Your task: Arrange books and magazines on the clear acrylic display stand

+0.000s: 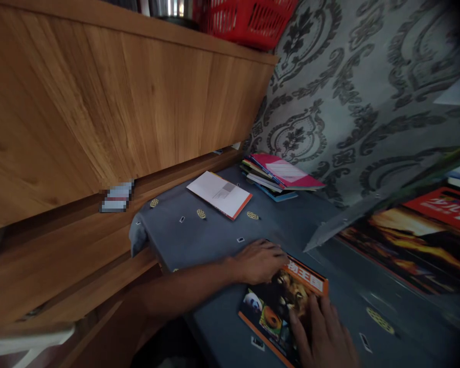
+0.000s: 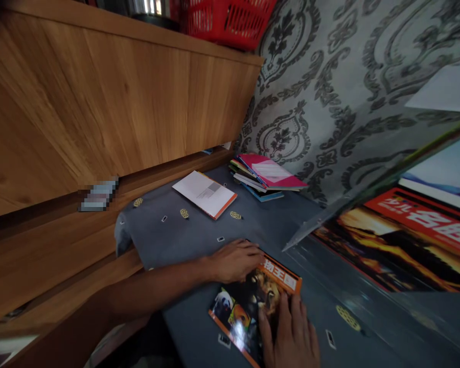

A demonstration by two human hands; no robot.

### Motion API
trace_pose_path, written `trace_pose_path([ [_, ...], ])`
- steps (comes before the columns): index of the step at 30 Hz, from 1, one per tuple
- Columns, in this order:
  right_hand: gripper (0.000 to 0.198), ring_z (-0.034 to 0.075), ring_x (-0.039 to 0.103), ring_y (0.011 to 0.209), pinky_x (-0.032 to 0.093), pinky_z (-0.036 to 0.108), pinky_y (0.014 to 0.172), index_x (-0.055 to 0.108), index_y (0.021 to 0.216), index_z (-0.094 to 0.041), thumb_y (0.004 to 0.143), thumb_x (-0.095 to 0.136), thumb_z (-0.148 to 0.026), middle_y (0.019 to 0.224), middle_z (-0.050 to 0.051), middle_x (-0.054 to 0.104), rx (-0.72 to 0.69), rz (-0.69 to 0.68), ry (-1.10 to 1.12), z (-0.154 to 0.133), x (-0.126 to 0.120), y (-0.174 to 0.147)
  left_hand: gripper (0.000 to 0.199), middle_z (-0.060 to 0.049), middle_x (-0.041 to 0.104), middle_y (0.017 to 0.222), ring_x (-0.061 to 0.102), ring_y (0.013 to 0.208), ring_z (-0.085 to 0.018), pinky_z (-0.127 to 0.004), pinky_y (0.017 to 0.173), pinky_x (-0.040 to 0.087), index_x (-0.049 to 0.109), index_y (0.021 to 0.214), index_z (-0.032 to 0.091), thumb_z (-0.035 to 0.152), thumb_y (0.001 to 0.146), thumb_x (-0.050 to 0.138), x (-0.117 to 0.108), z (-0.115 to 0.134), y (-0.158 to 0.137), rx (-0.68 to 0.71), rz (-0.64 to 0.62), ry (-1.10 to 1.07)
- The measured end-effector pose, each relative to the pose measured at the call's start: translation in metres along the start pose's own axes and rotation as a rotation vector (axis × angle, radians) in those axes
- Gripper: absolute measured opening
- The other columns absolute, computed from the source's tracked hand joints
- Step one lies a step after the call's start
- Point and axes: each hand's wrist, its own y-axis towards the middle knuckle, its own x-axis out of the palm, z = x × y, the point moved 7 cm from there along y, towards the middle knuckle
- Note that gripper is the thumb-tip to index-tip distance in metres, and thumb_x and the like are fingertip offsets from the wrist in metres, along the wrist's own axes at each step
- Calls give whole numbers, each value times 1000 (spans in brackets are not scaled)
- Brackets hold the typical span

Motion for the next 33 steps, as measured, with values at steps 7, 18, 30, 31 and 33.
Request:
trace_pose_path([
  [7, 51, 39, 41, 140, 44, 62, 101, 65, 125, -17, 98, 27, -39, 142, 21, 55, -15, 35, -8, -3, 8, -14, 22, -11, 67, 125, 56, 123, -22, -38, 106, 44, 63, 114, 13, 22, 99, 48, -3, 4, 1, -70, 18, 12],
  [18, 61, 35, 33, 148, 31, 60, 118, 45, 149, -9, 101, 36, -46, 158, 21, 38, 232, -152, 93, -29, -23, 5, 32, -13, 58, 142, 43, 141, -28, -53, 117, 38, 66, 125, 21, 25, 99, 48, 9, -9, -12, -225, 122, -146],
  [30, 62, 37, 19, 153, 21, 57, 123, 42, 153, -19, 98, 50, -48, 165, 12, 26, 254, -319, 329, -29, -60, 23, 37, -6, 59, 143, 45, 140, -29, -51, 113, 43, 69, 124, 26, 30, 100, 41, 17, -14, -13, -238, 159, -89],
  [31, 62, 37, 19, 152, 21, 58, 123, 43, 152, -19, 98, 51, -49, 165, 12, 27, 249, -318, 333, -26, -60, 27, 37, -6, 59, 143, 45, 140, -29, -51, 113, 43, 69, 124, 26, 30, 101, 40, 16, -14, -12, -239, 163, -87],
  [33, 62, 37, 20, 152, 22, 57, 123, 45, 151, -19, 97, 52, -48, 164, 12, 29, 245, -315, 327, -19, -60, 36, 38, -6, 60, 142, 46, 139, -29, -51, 113, 44, 69, 124, 27, 30, 100, 39, 15, -13, -12, -244, 169, -82],
])
